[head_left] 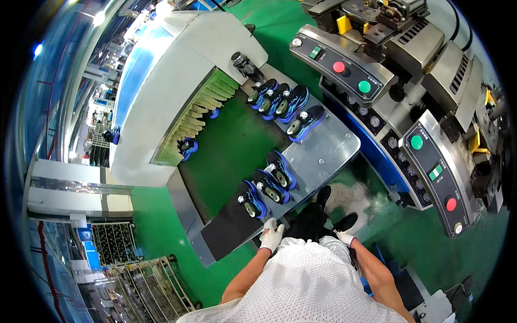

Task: The person repeatedly picks up blue and black sneakers from a conveyor belt, places them into a machine, and removes them after processing. The person then places the processed sneakers back onto the conveyor belt.

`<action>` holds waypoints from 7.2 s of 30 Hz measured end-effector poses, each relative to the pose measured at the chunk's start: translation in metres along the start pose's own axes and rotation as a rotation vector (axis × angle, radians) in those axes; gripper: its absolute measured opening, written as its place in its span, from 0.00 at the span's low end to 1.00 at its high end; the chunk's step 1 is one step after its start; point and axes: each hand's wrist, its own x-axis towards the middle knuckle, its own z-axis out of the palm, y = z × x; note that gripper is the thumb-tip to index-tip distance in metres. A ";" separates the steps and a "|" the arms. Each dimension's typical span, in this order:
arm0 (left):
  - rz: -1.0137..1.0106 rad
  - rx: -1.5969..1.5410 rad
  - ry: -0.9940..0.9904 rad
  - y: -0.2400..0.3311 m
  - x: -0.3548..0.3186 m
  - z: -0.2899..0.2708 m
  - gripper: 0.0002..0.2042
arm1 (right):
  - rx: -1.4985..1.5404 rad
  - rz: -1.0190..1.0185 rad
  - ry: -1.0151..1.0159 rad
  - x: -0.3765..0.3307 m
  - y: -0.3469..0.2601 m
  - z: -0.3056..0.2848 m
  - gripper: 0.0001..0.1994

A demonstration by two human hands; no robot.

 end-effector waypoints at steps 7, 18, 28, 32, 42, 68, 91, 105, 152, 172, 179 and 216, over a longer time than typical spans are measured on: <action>-0.118 -0.025 -0.215 -0.032 -0.010 0.021 0.32 | 0.255 0.164 -0.060 -0.008 0.057 0.044 0.22; 0.010 -0.192 -0.059 -0.001 0.002 0.012 0.22 | 0.353 0.265 0.074 -0.012 0.036 0.040 0.27; 0.387 -0.345 0.321 0.101 0.131 -0.135 0.08 | 0.209 0.439 0.448 0.072 0.142 0.060 0.18; 0.365 -0.304 0.450 0.061 0.239 -0.162 0.09 | -0.635 0.141 0.574 0.055 0.089 0.009 0.16; 0.254 0.579 0.816 -0.114 0.516 -0.338 0.20 | 0.247 1.119 0.632 -0.090 -0.155 -0.124 0.21; 0.575 -0.160 0.230 0.132 0.256 -0.246 0.09 | 0.268 0.137 0.568 0.057 -0.402 -0.339 0.39; 1.146 0.107 -0.092 0.806 0.362 0.046 0.35 | 1.831 -0.691 0.871 -0.234 -0.228 -0.494 0.42; 0.988 0.207 -0.069 0.910 0.400 0.066 0.38 | 1.657 -0.469 1.229 -0.216 -0.224 -0.555 0.42; 0.265 -0.237 0.155 0.195 0.170 0.079 0.39 | -1.106 0.498 0.638 0.040 -0.160 -0.516 0.59; 0.370 -0.547 -0.227 0.154 0.138 -0.024 0.29 | 0.242 0.472 0.701 0.026 -0.200 -0.274 0.42; 0.351 -0.473 -0.250 0.164 0.130 -0.012 0.29 | 0.481 0.549 0.722 -0.007 -0.190 -0.259 0.40; 0.016 -0.277 -0.367 0.250 0.459 -0.129 0.42 | 1.040 0.362 1.000 0.281 -0.267 -0.470 0.21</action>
